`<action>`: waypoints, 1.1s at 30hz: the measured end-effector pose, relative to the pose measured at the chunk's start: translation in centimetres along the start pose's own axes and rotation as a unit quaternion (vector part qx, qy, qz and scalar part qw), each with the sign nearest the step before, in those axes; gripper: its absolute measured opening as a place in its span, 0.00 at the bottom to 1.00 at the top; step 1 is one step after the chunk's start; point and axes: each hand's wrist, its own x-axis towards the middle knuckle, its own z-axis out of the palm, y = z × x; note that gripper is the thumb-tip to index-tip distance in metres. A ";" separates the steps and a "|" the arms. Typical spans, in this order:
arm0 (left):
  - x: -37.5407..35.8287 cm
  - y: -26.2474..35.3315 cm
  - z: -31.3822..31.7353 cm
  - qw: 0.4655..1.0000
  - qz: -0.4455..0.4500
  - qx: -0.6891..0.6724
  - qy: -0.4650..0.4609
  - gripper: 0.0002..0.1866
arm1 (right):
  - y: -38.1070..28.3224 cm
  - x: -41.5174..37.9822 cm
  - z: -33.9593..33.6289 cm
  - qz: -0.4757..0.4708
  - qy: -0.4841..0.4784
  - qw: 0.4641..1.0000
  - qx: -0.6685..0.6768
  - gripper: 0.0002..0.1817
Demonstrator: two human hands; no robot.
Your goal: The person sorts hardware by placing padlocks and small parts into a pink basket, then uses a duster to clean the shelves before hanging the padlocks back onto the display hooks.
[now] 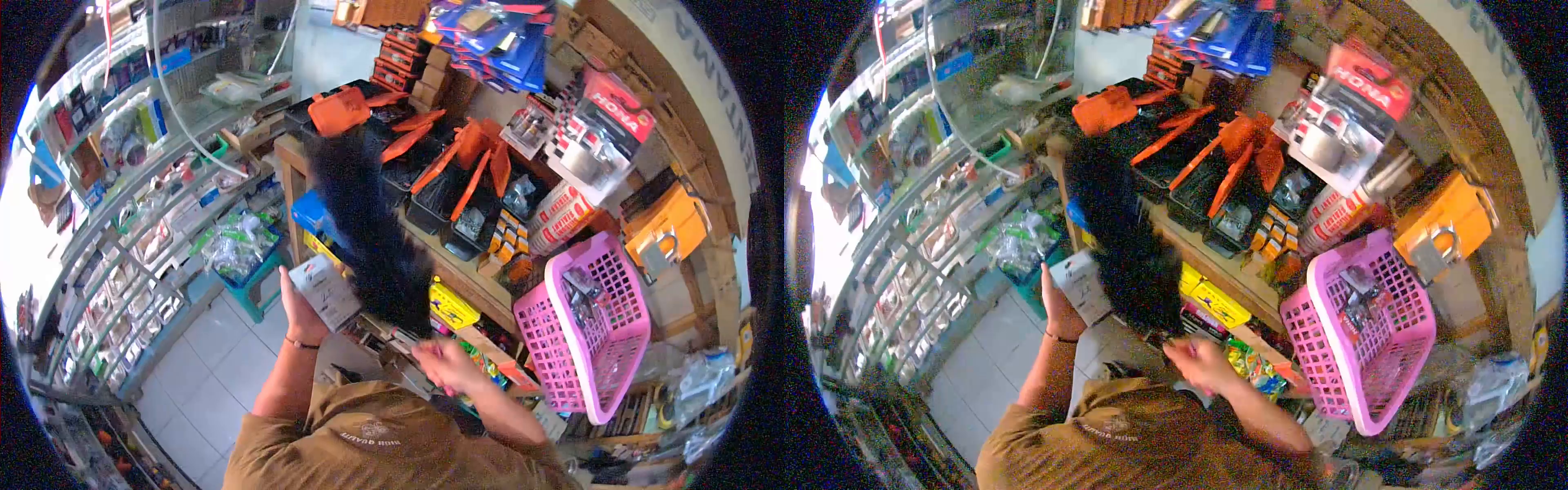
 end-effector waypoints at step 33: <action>-6.5 -16.3 29.7 0.731 0.110 0.546 -0.394 0.12 | -8.4 -17.7 -8.8 -0.340 0.537 0.771 -0.033 0.13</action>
